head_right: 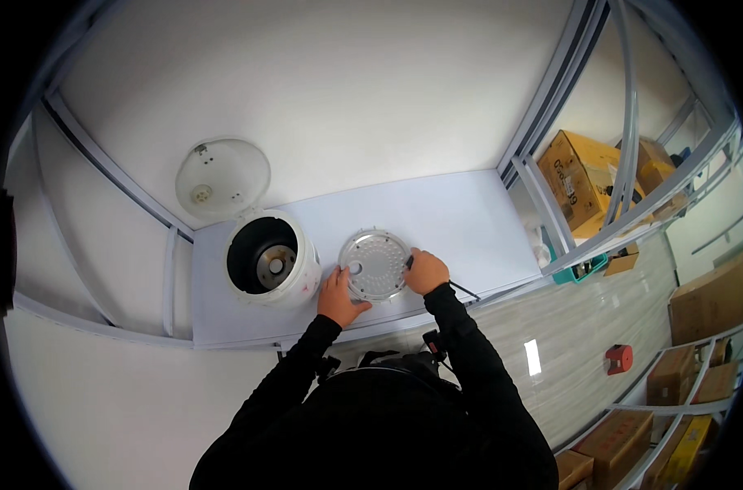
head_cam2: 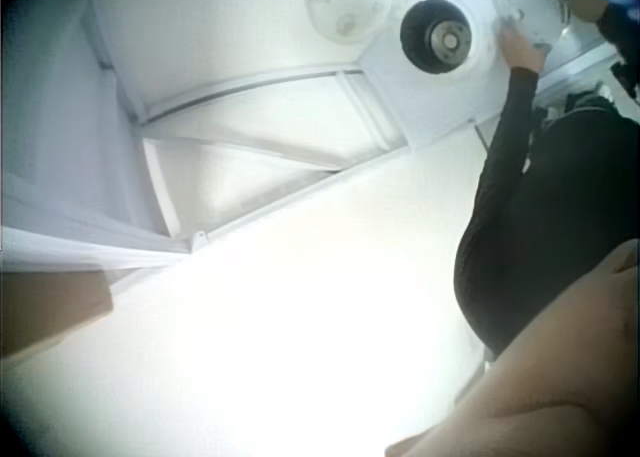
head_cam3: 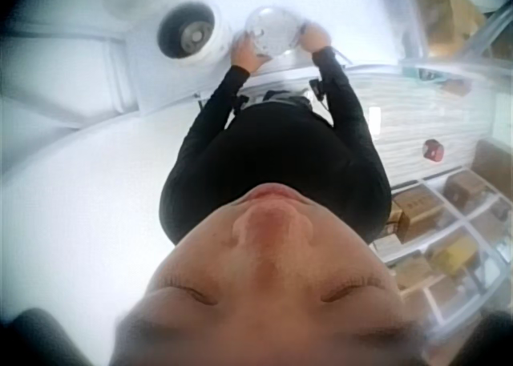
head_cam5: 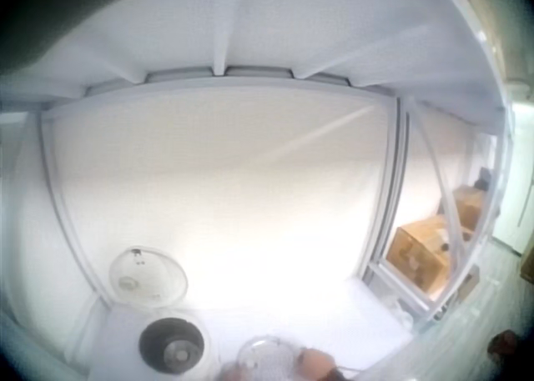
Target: The person disassembles a white cylindrical appliance by removing the lid and a perforated metal plate. They use a screwdriver to loosen screws on the plate and then on the lid, placing the components on the workbench.
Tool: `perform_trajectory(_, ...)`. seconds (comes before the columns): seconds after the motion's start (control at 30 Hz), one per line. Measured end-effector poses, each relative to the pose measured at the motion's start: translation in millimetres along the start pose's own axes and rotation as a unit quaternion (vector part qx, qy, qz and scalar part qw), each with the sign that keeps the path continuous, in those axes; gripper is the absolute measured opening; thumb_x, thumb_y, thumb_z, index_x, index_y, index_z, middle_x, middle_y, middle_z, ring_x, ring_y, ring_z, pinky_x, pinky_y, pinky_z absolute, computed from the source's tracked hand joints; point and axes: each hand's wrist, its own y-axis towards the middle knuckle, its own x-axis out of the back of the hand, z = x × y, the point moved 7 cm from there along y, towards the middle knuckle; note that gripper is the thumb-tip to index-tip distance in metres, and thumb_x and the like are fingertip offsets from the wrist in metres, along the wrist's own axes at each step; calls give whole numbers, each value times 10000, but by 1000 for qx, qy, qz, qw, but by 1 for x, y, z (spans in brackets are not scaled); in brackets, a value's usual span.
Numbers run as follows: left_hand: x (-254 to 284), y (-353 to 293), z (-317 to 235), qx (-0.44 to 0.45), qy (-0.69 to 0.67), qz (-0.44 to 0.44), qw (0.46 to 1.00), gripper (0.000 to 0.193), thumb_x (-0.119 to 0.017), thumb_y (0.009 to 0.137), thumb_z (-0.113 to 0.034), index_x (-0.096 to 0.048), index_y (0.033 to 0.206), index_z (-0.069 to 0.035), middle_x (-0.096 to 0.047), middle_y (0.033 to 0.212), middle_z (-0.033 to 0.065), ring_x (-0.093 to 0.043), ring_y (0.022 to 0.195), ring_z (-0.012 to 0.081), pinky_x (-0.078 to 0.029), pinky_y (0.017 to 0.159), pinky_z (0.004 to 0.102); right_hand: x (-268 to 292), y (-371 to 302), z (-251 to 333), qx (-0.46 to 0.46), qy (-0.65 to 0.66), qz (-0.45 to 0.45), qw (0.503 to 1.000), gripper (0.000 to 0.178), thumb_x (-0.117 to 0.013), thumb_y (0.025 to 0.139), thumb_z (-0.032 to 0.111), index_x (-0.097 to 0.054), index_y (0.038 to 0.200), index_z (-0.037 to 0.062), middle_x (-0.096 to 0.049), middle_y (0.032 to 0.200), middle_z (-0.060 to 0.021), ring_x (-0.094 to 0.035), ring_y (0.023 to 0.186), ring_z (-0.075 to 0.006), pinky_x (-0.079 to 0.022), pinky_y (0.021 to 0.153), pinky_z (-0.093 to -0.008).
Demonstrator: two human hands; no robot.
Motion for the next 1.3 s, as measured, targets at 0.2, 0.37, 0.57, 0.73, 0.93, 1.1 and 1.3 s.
perform_trajectory(0.2, -6, 2, 5, 4, -13, -19, 1000, 987, -923, 703, -372, -450, 1502, -35, -425, 1554, 264, -438, 1403, 437, -394, 1138, 519, -5, -2, 6, 2, 57, -4, 998, 472, -731, 820, 229, -673, 1258, 64, -737, 1011, -216, -716, 940, -416, -582, 836, -509)
perform_trajectory(0.37, 2, 3, -1, -19, -40, -46, 998, 938, -926, 705, -365, -489, 1465, -34, -436, 1543, 271, -443, 1398, 439, -399, 1137, 514, 10, -2, 6, 4, 72, -31, 997, 452, -732, 823, 234, -679, 1239, 63, -736, 1004, -229, -714, 930, -428, -581, 834, -515)
perform_trajectory(0.57, 13, 14, -41, -56, -49, -63, 995, 919, -933, 699, -377, -508, 1438, -34, -467, 1513, 263, -451, 1387, 441, -401, 1134, 515, 39, -4, -16, 11, 89, -61, 994, 447, -753, 823, 205, -667, 1227, 36, -727, 984, -244, -710, 913, -434, -576, 820, -517)
perform_trajectory(0.73, -9, 33, -87, -84, -31, -54, 995, 927, -937, 691, -394, -513, 1432, -35, -485, 1487, 263, -432, 1394, 440, -376, 1157, 512, 63, -8, -61, -13, 103, -77, 992, 424, -759, 826, 190, -663, 1206, 28, -721, 964, -248, -706, 914, -440, -575, 814, -515)
perform_trajectory(0.93, -55, 49, -145, -91, -1, -30, 995, 869, -916, 701, -456, -571, 1387, -48, -492, 1462, 254, -340, 1447, 458, -280, 1201, 571, 89, -9, -127, -25, 81, -79, 993, 366, -759, 836, 197, -676, 1155, 39, -727, 947, -247, -705, 904, -451, -574, 811, -515)
perform_trajectory(1.1, -85, 53, -181, -74, 45, -16, 996, 800, -871, 728, -543, -635, 1319, -58, -510, 1420, 240, -277, 1480, 452, -118, 1232, 646, 91, -1, -173, -30, 77, -30, 996, 395, -762, 833, 238, -665, 1162, 42, -724, 977, -246, -701, 932, -452, -569, 829, -532)
perform_trajectory(1.3, -107, 55, -185, -14, 99, 22, 995, 818, -857, 749, -533, -603, 1368, -62, -490, 1478, 253, -263, 1499, 446, -44, 1229, 677, 81, 7, -186, -2, 79, 38, 996, 346, -752, 832, 242, -674, 1104, 43, -734, 953, -245, -704, 938, -451, -568, 845, -538)
